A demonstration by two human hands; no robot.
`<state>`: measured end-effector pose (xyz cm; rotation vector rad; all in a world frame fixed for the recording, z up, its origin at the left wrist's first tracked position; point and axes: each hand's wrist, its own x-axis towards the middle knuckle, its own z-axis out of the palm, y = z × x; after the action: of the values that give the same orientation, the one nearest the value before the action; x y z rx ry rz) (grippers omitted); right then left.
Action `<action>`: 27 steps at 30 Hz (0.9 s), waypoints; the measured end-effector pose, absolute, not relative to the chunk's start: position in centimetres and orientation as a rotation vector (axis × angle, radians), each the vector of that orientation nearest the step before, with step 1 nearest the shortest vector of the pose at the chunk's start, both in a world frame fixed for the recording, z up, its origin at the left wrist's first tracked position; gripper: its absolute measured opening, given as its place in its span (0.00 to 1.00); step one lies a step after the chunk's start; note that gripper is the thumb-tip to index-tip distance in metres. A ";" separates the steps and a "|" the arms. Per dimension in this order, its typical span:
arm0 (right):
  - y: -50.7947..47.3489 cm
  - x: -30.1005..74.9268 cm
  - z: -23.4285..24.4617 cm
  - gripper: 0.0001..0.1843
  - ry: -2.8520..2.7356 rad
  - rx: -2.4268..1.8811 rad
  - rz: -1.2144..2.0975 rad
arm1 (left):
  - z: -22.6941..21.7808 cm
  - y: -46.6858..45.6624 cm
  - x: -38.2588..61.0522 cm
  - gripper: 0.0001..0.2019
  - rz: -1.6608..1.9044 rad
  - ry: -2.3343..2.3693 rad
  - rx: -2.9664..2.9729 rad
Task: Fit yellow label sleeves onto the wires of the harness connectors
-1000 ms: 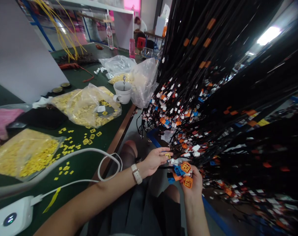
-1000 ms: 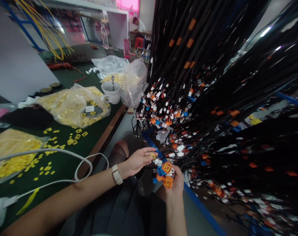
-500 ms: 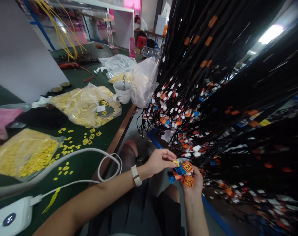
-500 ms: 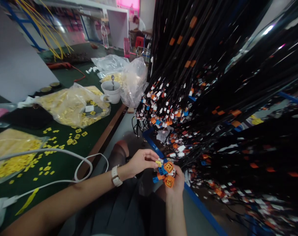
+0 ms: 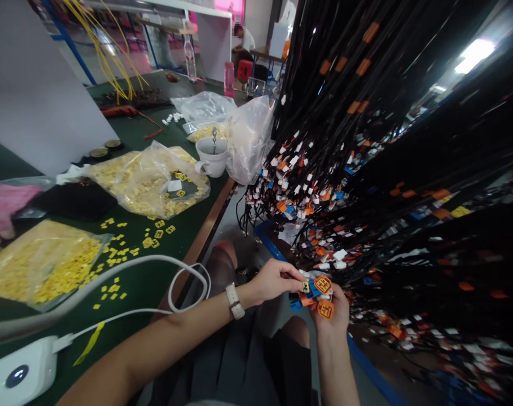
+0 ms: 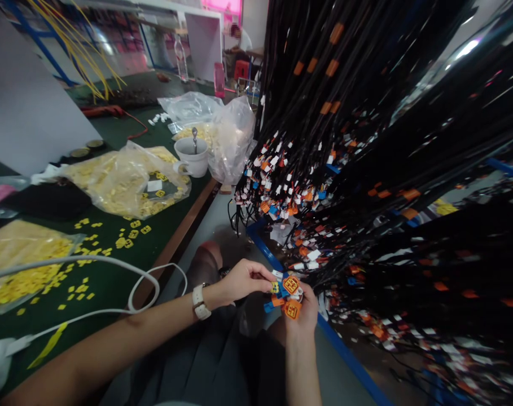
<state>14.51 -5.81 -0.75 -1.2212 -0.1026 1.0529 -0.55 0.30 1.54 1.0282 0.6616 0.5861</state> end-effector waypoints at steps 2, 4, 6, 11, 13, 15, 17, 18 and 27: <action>-5.8 14.4 -0.5 0.08 -0.008 -1.196 1.097 | 1.5 0.3 -0.5 0.10 0.585 0.669 1.050; -5.8 14.4 -0.3 0.08 0.053 -1.177 1.126 | 1.4 0.3 -0.4 0.09 0.587 0.675 1.074; -5.7 14.4 -0.1 0.09 0.068 -1.167 1.131 | 1.1 0.2 -0.3 0.09 0.591 0.685 1.108; -5.7 14.4 -0.3 0.10 0.055 -1.141 1.122 | 0.5 -0.1 -0.2 0.10 0.575 0.741 1.324; -5.7 14.3 -0.2 0.10 0.083 -1.127 1.120 | 0.3 -0.2 -0.3 0.11 0.566 0.749 1.419; -5.7 14.2 0.0 0.09 0.118 -1.110 1.115 | 0.3 -0.3 -0.4 0.12 0.564 0.734 1.450; -5.7 14.1 0.2 0.08 0.147 -1.103 1.110 | 0.4 -0.3 -0.4 0.13 0.559 0.713 1.443; -5.7 14.1 0.4 0.08 0.161 -1.103 1.110 | 0.5 -0.3 -0.4 0.13 0.555 0.707 1.432; -5.6 14.1 0.3 0.07 0.158 -1.132 1.109 | 1.6 -0.2 -0.3 0.13 0.434 0.682 0.957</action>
<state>14.11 -5.59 0.31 -1.1318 0.1576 1.1092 -0.35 -0.20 1.59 0.9569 0.6818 0.4343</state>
